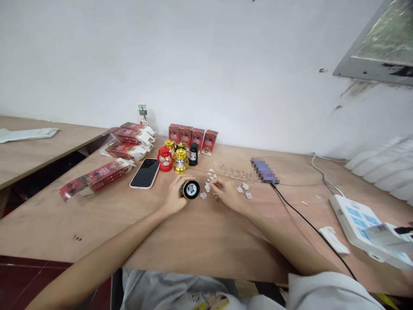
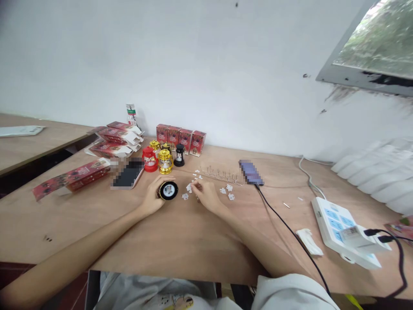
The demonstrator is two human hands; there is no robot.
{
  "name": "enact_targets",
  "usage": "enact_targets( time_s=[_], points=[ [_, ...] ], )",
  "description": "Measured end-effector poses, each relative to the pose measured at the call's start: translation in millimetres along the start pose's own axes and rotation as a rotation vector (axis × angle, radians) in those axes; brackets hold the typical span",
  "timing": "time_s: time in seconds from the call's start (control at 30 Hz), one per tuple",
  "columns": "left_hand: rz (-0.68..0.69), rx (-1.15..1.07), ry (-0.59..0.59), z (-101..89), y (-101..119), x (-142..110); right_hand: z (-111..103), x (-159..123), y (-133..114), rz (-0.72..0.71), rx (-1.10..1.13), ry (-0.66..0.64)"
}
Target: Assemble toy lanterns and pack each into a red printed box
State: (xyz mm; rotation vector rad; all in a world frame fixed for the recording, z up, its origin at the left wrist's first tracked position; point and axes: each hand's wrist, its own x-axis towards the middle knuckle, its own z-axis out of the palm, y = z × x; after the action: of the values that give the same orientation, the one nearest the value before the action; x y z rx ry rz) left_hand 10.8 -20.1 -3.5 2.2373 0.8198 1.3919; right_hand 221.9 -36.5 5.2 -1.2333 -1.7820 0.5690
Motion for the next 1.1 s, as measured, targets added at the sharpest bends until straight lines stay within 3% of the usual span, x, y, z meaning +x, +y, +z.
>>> enact_targets(
  time_s=[0.17,0.3,0.4,0.57,0.63,0.73,1.1],
  points=[
    [0.001,-0.002,0.003,0.1,0,0,5,4,-1,0.135,0.298,0.024],
    [0.003,-0.004,-0.005,0.0,0,0,8,1,-17,0.069,0.377,0.071],
    [0.005,-0.014,-0.008,0.4,0,0,10,-4,-34,-0.142,0.192,0.146],
    [0.03,-0.047,0.028,1.5,0,-1,15,-8,-43,-0.806,-0.338,0.205],
    [0.027,-0.056,0.046,1.6,0,-1,18,-8,-42,-0.953,-0.45,0.216],
    [0.019,-0.058,0.053,1.7,0,0,20,-8,-39,-0.953,-0.472,0.216],
    [0.002,-0.048,0.024,2.2,-1,-1,18,-8,-38,-0.69,-0.323,0.132]
  ],
)
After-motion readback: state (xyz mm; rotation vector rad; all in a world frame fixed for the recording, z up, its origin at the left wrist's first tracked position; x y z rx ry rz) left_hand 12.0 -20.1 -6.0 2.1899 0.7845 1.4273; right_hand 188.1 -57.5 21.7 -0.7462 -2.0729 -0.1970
